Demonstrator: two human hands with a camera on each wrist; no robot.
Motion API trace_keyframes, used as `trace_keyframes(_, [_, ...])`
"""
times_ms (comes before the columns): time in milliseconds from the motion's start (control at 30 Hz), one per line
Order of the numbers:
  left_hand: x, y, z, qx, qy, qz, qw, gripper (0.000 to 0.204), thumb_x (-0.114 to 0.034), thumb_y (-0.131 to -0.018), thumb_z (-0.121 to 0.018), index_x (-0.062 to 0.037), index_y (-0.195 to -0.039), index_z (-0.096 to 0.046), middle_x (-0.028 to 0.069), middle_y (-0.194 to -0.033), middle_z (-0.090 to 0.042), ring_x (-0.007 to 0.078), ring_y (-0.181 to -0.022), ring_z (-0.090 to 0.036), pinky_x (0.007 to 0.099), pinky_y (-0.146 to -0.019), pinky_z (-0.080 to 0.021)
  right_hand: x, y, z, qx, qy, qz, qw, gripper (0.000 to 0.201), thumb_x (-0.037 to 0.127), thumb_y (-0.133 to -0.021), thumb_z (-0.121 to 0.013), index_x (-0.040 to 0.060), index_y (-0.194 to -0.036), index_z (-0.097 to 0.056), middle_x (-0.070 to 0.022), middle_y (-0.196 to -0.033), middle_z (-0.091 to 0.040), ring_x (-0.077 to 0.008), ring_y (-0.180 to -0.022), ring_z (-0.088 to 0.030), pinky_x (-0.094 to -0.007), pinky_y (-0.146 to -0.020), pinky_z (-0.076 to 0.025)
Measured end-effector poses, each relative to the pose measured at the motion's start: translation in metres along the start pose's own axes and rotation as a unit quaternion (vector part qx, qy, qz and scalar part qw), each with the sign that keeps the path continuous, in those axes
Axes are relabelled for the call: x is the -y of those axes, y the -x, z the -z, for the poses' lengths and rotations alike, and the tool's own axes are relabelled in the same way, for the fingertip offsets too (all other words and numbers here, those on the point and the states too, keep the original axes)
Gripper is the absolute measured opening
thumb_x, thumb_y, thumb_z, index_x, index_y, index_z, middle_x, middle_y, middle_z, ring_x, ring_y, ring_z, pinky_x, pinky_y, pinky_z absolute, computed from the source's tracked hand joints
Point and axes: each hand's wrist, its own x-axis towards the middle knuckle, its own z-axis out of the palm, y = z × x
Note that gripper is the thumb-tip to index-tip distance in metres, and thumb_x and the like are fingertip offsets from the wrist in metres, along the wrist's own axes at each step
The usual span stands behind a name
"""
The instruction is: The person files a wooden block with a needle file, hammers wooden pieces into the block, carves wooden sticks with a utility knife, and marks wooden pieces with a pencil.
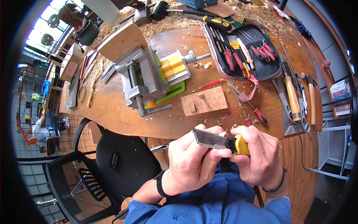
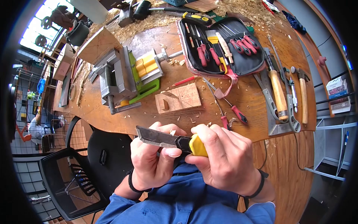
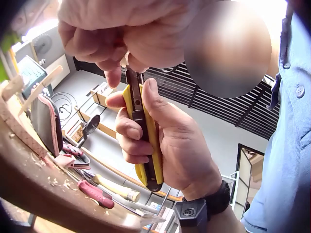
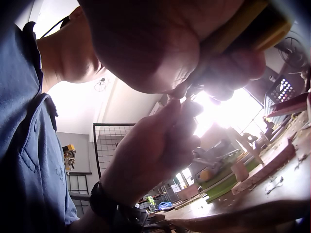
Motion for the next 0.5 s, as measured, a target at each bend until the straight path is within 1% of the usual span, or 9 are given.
trace_keyframes(67, [-0.003, -0.002, -0.001, -0.017, -0.008, 0.016, 1.000, 0.011, -0.014, -0.093, -0.084, -0.0089, -0.100, -0.078, 0.0142, -0.105, -0.078, 0.0297, -0.072, -0.070, 0.0378, -0.060, -0.056, 0.000, 0.000, 0.000, -0.005, 0.010, 0.001, 1.000, 0.056, 0.043, -0.105, -0.070, -0.0054, -0.131, -0.061, -0.0178, -0.096, -0.068, -0.0359, -0.074, -0.071, -0.0443, -0.064, -0.057])
trace_keyframes(200, [0.000, -0.002, 0.003, -0.003, -0.008, 0.013, 1.000, 0.014, -0.013, -0.093, -0.084, -0.0067, -0.104, -0.077, 0.0140, -0.103, -0.078, 0.0304, -0.074, -0.069, 0.0386, -0.062, -0.056, 0.000, 0.001, 0.000, -0.003, 0.014, 0.001, 1.000, 0.056, 0.043, -0.105, -0.069, -0.0057, -0.131, -0.060, -0.0188, -0.097, -0.068, -0.0369, -0.076, -0.072, -0.0447, -0.065, -0.058])
trace_keyframes(233, [0.005, -0.003, 0.003, 0.013, 0.000, -0.011, 1.000, 0.022, -0.020, -0.102, -0.075, 0.0007, -0.110, -0.074, 0.0165, -0.102, -0.078, 0.0282, -0.075, -0.068, 0.0381, -0.066, -0.055, 0.000, 0.001, 0.001, 0.001, -0.004, -0.005, 1.000, 0.054, 0.041, -0.106, -0.069, -0.0064, -0.131, -0.061, -0.0191, -0.098, -0.068, -0.0375, -0.077, -0.072, -0.0446, -0.065, -0.058])
trace_keyframes(267, [0.008, -0.004, 0.003, 0.029, 0.007, -0.035, 0.999, 0.035, -0.026, -0.110, -0.066, 0.0081, -0.117, -0.072, 0.0190, -0.102, -0.078, 0.0260, -0.076, -0.066, 0.0377, -0.069, -0.053, 0.000, 0.001, 0.001, 0.006, -0.022, -0.012, 1.000, 0.052, 0.039, -0.107, -0.069, -0.0070, -0.131, -0.061, -0.0194, -0.098, -0.069, -0.0380, -0.077, -0.072, -0.0445, -0.066, -0.058])
trace_keyframes(300, [0.008, -0.004, 0.002, 0.028, 0.008, -0.034, 0.999, 0.035, -0.026, -0.110, -0.066, 0.0081, -0.117, -0.072, 0.0190, -0.102, -0.078, 0.0260, -0.076, -0.066, 0.0377, -0.069, -0.053, 0.000, 0.001, 0.002, 0.007, -0.022, -0.011, 1.000, 0.052, 0.039, -0.107, -0.069, -0.0070, -0.131, -0.061, -0.0194, -0.098, -0.069, -0.0380, -0.077, -0.072, -0.0445, -0.066, -0.058])
trace_keyframes(367, [0.005, -0.005, 0.002, 0.015, 0.032, 0.008, 0.999, 0.041, -0.025, -0.111, -0.064, 0.0109, -0.130, -0.069, 0.0211, -0.107, -0.077, 0.0246, -0.078, -0.065, 0.0364, -0.071, -0.051, -0.002, 0.000, 0.005, 0.011, -0.093, -0.034, 0.995, 0.046, 0.032, -0.109, -0.067, -0.0087, -0.130, -0.063, -0.0192, -0.099, -0.069, -0.0374, -0.077, -0.072, -0.0431, -0.067, -0.058])
trace_keyframes(400, [0.003, -0.006, 0.003, 0.012, 0.033, 0.010, 0.999, 0.041, -0.025, -0.111, -0.064, 0.0109, -0.130, -0.069, 0.0211, -0.107, -0.077, 0.0246, -0.078, -0.065, 0.0364, -0.071, -0.051, -0.004, -0.002, 0.007, -0.011, -0.105, -0.020, 0.994, 0.039, 0.025, -0.111, -0.065, -0.0093, -0.129, -0.066, -0.0189, -0.097, -0.069, -0.0349, -0.077, -0.072, -0.0412, -0.067, -0.058])
trace_keyframes(433, [0.002, -0.006, 0.004, 0.015, 0.023, 0.026, 0.999, 0.040, -0.022, -0.111, -0.062, 0.0115, -0.132, -0.068, 0.0186, -0.100, -0.072, 0.0231, -0.076, -0.061, 0.0353, -0.069, -0.048, -0.002, -0.001, 0.010, -0.007, -0.106, -0.020, 0.994, 0.039, 0.025, -0.111, -0.065, -0.0093, -0.129, -0.066, -0.0189, -0.097, -0.069, -0.0349, -0.077, -0.072, -0.0412, -0.067, -0.058])
trace_keyframes(500, [0.001, -0.006, 0.006, 0.021, 0.005, 0.060, 0.998, 0.038, -0.015, -0.112, -0.060, 0.0127, -0.137, -0.066, 0.0137, -0.085, -0.061, 0.0203, -0.072, -0.054, 0.0331, -0.063, -0.042, 0.002, 0.005, 0.016, 0.017, -0.159, -0.122, 0.980, 0.034, 0.021, -0.113, -0.061, -0.0085, -0.130, -0.067, -0.0180, -0.095, -0.070, -0.0282, -0.072, -0.072, -0.0377, -0.064, -0.057])
